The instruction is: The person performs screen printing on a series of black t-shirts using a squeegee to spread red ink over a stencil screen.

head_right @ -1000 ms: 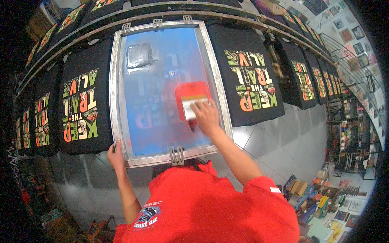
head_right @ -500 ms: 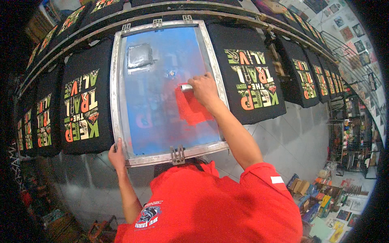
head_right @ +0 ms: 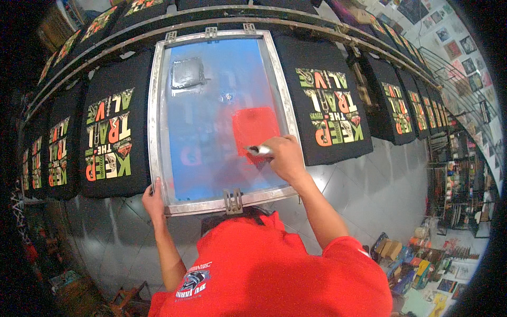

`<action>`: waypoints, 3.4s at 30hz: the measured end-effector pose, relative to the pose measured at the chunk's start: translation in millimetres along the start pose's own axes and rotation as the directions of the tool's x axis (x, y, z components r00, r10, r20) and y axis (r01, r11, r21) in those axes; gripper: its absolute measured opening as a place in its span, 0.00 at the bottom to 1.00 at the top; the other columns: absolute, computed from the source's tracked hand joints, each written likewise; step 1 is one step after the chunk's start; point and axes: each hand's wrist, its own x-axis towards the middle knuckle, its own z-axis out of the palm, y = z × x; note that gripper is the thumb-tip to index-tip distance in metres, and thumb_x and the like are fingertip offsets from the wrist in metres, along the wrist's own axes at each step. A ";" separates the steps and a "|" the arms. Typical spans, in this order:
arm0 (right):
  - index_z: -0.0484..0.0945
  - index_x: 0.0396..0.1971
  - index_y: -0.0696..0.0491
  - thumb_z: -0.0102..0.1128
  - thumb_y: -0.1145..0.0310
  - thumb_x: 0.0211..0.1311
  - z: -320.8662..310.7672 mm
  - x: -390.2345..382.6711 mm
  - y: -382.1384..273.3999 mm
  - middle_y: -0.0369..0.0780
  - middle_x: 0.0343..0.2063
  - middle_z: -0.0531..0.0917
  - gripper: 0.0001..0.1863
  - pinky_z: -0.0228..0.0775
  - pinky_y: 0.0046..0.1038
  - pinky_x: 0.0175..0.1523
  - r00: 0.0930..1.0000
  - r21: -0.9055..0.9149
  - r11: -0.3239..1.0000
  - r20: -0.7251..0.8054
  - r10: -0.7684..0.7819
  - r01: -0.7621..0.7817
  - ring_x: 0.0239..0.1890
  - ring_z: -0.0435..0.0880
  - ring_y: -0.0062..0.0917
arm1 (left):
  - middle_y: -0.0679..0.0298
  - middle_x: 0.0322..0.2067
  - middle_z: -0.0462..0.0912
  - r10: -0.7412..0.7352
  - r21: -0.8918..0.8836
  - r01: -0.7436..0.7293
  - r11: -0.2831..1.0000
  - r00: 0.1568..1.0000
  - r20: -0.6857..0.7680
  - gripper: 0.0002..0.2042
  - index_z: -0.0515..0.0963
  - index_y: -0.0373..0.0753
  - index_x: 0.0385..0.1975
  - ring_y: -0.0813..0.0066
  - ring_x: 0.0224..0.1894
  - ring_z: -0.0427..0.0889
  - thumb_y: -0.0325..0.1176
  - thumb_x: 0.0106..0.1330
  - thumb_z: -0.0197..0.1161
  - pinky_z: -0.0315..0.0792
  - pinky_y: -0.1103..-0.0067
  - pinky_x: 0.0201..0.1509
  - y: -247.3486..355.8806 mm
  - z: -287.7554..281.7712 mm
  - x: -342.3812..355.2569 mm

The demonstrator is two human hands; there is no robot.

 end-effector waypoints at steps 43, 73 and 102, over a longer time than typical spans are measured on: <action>0.79 0.52 0.53 0.59 0.53 0.69 96.8 125.6 -212.9 0.35 0.42 0.87 0.21 0.80 0.27 0.43 0.688 0.926 -0.363 0.328 0.647 -0.100 0.38 0.87 0.22 | 0.59 0.33 0.86 0.041 0.067 -0.037 0.997 0.997 -0.065 0.21 0.82 0.26 0.47 0.78 0.35 0.76 0.42 0.70 0.64 0.72 0.75 0.45 -55.9 -298.1 158.4; 0.80 0.51 0.53 0.57 0.55 0.71 183.2 194.0 -317.1 0.36 0.39 0.87 0.19 0.82 0.27 0.41 0.660 0.951 -0.309 0.225 0.717 0.012 0.35 0.88 0.23 | 0.59 0.37 0.87 -0.008 0.029 0.002 1.000 0.977 0.212 0.19 0.81 0.27 0.50 0.79 0.37 0.78 0.40 0.70 0.64 0.74 0.77 0.44 -77.1 -394.3 308.7; 0.83 0.34 0.47 0.61 0.77 0.46 183.0 265.8 -392.3 0.38 0.30 0.85 0.13 0.67 0.36 0.49 0.999 -0.128 0.991 -0.017 -0.038 0.035 0.39 0.84 0.34 | 0.58 0.38 0.86 -0.086 -0.046 0.091 0.995 0.990 0.112 0.23 0.81 0.25 0.47 0.75 0.38 0.80 0.45 0.68 0.66 0.73 0.76 0.45 -109.4 -372.3 313.7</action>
